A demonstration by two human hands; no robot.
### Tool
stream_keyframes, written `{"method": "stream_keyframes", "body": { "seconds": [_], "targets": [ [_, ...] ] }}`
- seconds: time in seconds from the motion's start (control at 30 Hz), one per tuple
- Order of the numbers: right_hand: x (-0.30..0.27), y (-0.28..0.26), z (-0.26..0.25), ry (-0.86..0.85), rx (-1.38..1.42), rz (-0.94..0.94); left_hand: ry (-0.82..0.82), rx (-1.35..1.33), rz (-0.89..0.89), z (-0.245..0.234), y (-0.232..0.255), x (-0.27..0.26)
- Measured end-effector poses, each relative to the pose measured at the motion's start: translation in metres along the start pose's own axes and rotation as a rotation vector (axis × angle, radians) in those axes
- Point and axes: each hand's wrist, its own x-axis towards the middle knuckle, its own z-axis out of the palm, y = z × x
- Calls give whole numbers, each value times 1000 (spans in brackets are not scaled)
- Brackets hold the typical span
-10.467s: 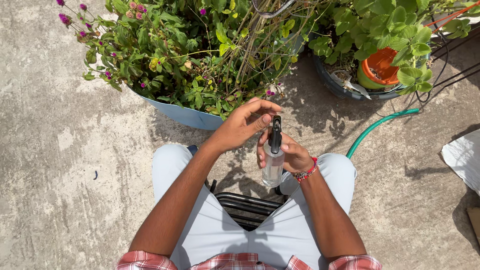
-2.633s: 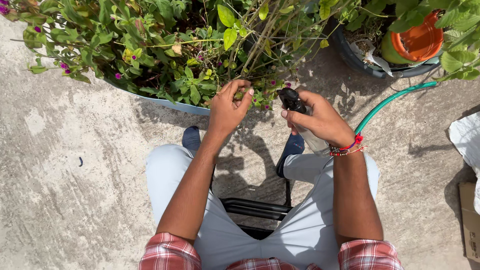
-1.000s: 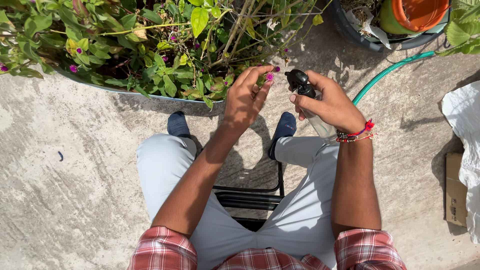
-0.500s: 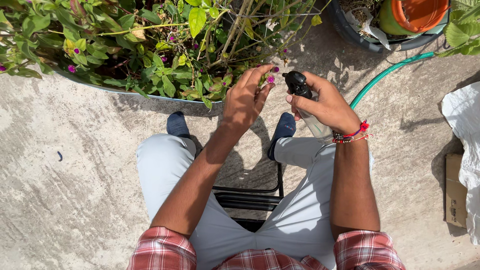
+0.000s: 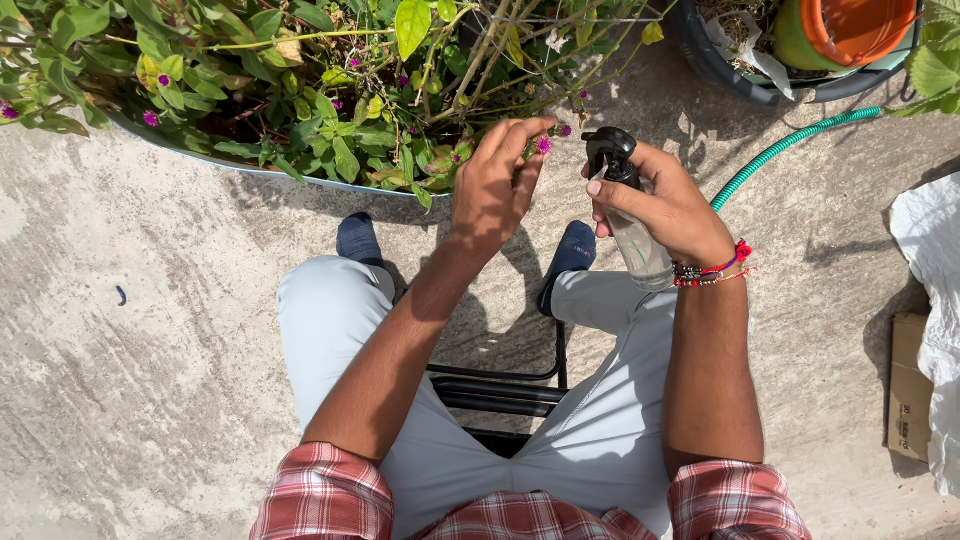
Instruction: The person sprays water from a spray bottle onto a plant in a blue container, touches the leaves and small flowers, and unscrews the spray nozzle from the bottle.
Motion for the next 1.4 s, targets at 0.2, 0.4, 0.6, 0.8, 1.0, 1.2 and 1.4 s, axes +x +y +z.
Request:
{"method": "stream_keyframes", "body": {
  "seconds": [0.2, 0.4, 0.6, 0.8, 1.0, 1.2, 1.4],
  "targets": [
    [1, 1, 2, 38, 58, -37, 61, 38, -24, 6, -7, 3],
    [0, 2, 2, -40, 48, 9, 51, -38, -100, 3, -8, 1],
    [-4, -9, -7, 50, 134, -12, 172, -65, -61, -9, -11, 5],
    [3, 10, -25, -25, -293, 147, 215, -9, -92, -13, -22, 4],
    [7, 11, -14, 31, -316, 136, 172, 44, -54, -9, -20, 3],
    [8, 15, -24, 134, -26, -39, 148, -7, 23, -7, -19, 0],
    [7, 16, -23, 140, 40, -149, 134, -86, 28, -12, -11, 1]
  ]
}}
